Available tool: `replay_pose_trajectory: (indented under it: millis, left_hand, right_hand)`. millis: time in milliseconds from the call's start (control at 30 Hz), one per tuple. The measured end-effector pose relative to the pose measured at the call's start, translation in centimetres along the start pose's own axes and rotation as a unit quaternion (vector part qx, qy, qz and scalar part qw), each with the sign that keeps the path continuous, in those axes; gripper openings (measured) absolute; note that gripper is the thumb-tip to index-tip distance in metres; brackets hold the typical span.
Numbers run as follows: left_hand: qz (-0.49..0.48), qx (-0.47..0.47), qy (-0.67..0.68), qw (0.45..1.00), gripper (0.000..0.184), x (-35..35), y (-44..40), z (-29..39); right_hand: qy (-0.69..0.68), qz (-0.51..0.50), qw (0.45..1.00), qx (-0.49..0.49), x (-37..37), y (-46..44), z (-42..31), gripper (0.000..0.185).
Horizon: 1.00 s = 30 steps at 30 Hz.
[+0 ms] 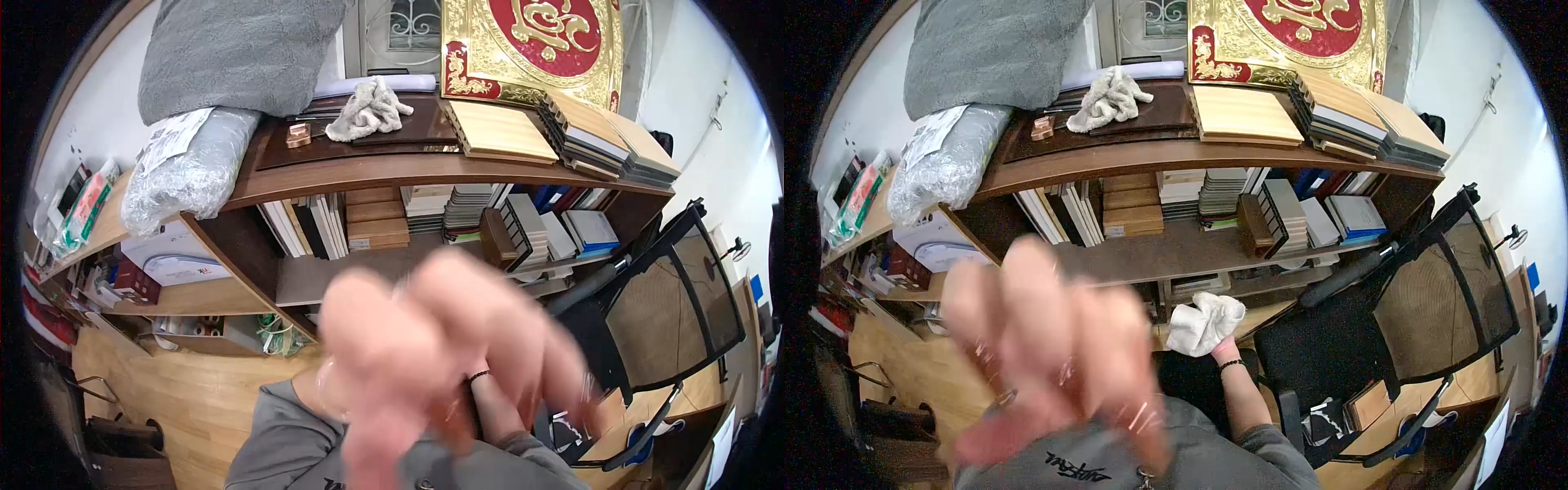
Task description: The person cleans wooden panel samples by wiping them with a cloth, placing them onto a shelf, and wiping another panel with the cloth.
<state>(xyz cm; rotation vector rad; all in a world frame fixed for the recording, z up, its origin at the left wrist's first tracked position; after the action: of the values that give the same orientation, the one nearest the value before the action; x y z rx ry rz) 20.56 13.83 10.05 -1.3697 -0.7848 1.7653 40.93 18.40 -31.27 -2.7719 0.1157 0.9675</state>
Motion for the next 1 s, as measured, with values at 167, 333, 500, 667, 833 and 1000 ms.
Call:
replay_pose_trajectory:
  millis: [167, 333, 500, 667, 833, 1000]
  left_hand:
    - [-0.227, 0.004, -0.701, 0.676, 0.035, 7.9, -10.7, -10.9]
    - [-0.274, -0.033, -0.856, 0.437, 0.041, 15.2, -11.2, -18.5]
    - [-0.313, 0.044, -0.880, 0.356, 0.035, 14.5, -11.1, -18.9]
    - [-0.356, -0.041, -0.887, 0.290, 0.034, 13.7, -10.2, -17.8]
    - [-0.371, -0.108, -0.850, 0.357, 0.026, 12.6, -9.2, -15.4]
    - [-0.350, -0.258, -0.810, 0.393, 0.022, 10.1, -6.2, -9.7]
  right_hand:
    - [-0.207, -0.014, 0.976, -0.066, -2.3, 0.1, -1.3, 0.007]
    - [0.287, 0.076, 0.955, 0.025, -0.8, 0.5, -1.2, 0.006]
    - [-0.249, -0.019, 0.968, -0.019, 1.3, 0.5, 0.7, 0.011]
    - [-0.298, 0.054, 0.950, -0.079, 1.5, 0.6, 1.3, 0.014]
    - [-0.292, 0.026, 0.953, -0.071, 1.4, 1.2, 1.4, 0.021]
    - [-0.327, 0.110, 0.928, -0.136, -3.1, 2.9, -2.9, 0.038]
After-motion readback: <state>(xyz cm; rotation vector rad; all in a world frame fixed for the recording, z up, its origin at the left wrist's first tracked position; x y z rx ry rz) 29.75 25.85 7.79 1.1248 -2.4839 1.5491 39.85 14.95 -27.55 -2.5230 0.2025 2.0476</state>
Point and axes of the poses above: each hand's wrist, its own y-axis away from the middle knuckle, its own x-axis out of the back of the hand, z = x × y, the point moved 4 cm from there along -y, towards the middle knuckle, and after that the axes turned 4 degrees about -x, right-handed, at the moved point
